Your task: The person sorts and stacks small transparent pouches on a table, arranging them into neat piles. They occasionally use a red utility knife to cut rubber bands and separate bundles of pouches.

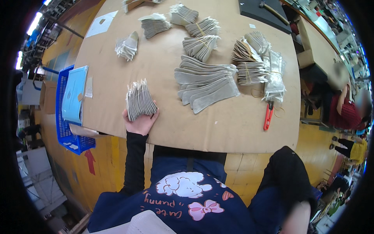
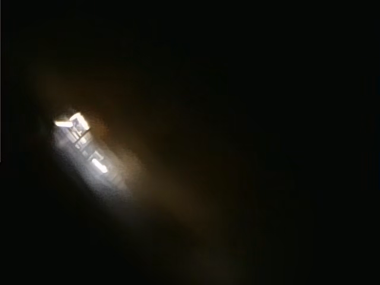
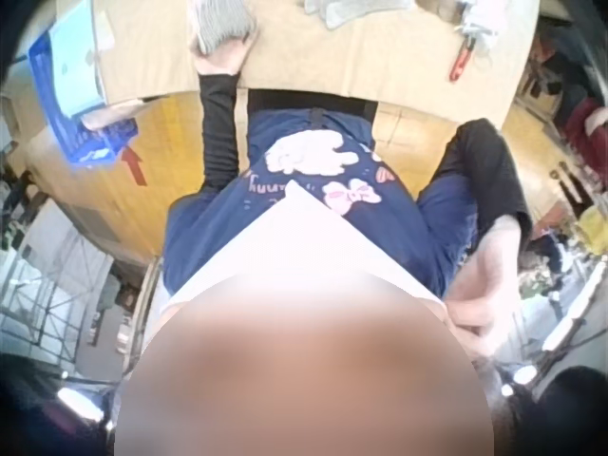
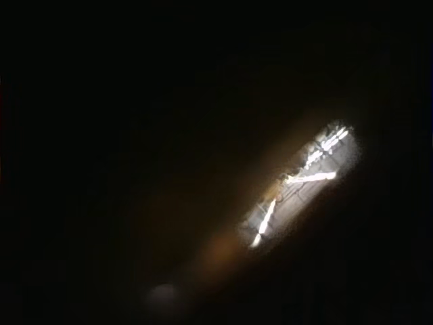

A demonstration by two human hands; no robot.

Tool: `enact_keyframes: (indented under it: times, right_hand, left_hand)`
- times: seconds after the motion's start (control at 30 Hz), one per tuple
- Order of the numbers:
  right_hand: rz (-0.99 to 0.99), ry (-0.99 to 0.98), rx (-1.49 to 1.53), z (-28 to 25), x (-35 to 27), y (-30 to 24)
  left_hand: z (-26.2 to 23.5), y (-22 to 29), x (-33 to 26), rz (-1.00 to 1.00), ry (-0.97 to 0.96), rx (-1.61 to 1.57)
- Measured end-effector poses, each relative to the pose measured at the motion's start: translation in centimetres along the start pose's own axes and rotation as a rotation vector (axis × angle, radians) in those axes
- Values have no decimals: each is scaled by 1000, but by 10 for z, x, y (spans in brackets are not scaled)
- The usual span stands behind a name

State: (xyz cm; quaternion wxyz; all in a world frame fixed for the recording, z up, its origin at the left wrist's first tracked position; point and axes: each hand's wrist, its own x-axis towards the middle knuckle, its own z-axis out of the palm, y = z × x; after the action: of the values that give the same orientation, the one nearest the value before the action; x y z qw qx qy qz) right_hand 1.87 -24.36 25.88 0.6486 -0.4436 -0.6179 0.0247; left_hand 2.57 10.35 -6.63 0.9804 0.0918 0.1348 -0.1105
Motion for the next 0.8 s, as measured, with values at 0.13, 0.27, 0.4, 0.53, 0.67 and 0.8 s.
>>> enact_keyframes:
  times: [0.13,0.27,0.4,0.53,0.67,0.8]
  right_hand:
    - [241,32,31,-26,6,23]
    - [636,203,-158,-81,-4,95]
    - [681,-195,-1080,-128,-38,232]
    - [683,-430,-1426,-138,-90,301]
    - [685,-264,-1352,-141,-92,290]
    - [637,287,-1440,-144,-99,226]
  left_hand:
    - [-4,1,2,-20,-21,-40]
    - [-8,2,5,-30,-39,3]
    - [-7,2,6,-29,-18,15]
    - [-2,3,8,-26,-8,33]
    - [0,3,8,-35,8,-1]
    - [-3,2,5,-30,33,1]
